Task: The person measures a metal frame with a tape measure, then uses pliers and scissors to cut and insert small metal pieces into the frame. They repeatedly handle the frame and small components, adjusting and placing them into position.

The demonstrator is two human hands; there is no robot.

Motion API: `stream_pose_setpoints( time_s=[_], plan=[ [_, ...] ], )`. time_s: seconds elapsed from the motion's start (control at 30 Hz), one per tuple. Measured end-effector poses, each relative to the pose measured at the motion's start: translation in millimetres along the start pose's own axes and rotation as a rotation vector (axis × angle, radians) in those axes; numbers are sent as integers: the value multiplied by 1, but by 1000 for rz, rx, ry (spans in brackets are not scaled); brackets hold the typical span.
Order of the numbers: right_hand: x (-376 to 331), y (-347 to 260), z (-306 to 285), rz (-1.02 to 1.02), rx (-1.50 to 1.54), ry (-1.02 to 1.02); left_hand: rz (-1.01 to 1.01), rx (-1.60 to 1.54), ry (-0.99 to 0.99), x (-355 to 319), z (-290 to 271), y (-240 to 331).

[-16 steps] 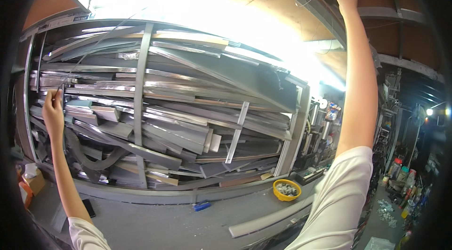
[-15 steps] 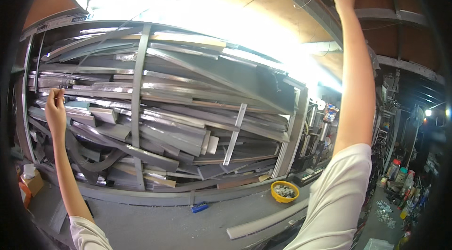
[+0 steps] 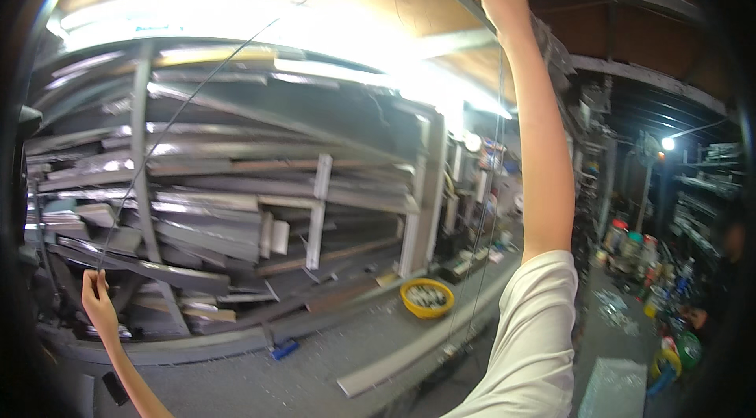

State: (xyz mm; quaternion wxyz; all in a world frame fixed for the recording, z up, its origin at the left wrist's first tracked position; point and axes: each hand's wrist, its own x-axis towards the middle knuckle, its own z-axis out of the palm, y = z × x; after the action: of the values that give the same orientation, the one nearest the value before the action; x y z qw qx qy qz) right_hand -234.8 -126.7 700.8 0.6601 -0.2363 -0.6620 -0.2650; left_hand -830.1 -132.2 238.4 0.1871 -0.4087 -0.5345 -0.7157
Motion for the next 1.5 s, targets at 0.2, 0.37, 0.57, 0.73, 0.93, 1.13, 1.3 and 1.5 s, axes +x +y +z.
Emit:
stream_pose_setpoints(
  time_s=[0.2, 0.37, 0.57, 0.73, 0.93, 1.13, 1.3, 1.5],
  plan=[
    [-160, 7, -92, 349, 6, -129, -219, -285, -510, -185, 51, 37],
    [-215, 67, -167, 585, 10, -91, -315, -525, -820, -308, 89, 104],
    [-209, 183, -245, 674, 9, 14, -352, -596, -987, -388, 111, 159],
    [-189, 295, -283, 587, -59, 27, -432, -434, -802, -433, 174, 176],
    [-113, 411, -314, 452, -141, 91, -393, -311, -506, -488, 280, 224],
    [-5, 501, -293, 278, -86, 157, -409, -287, -380, -513, 373, 273],
    [59, 572, -258, 222, -94, 200, -465, 2, -504, -514, 416, 271],
    [63, 631, -236, 189, 10, 59, -335, -227, -168, -526, 483, 287]
  ],
)
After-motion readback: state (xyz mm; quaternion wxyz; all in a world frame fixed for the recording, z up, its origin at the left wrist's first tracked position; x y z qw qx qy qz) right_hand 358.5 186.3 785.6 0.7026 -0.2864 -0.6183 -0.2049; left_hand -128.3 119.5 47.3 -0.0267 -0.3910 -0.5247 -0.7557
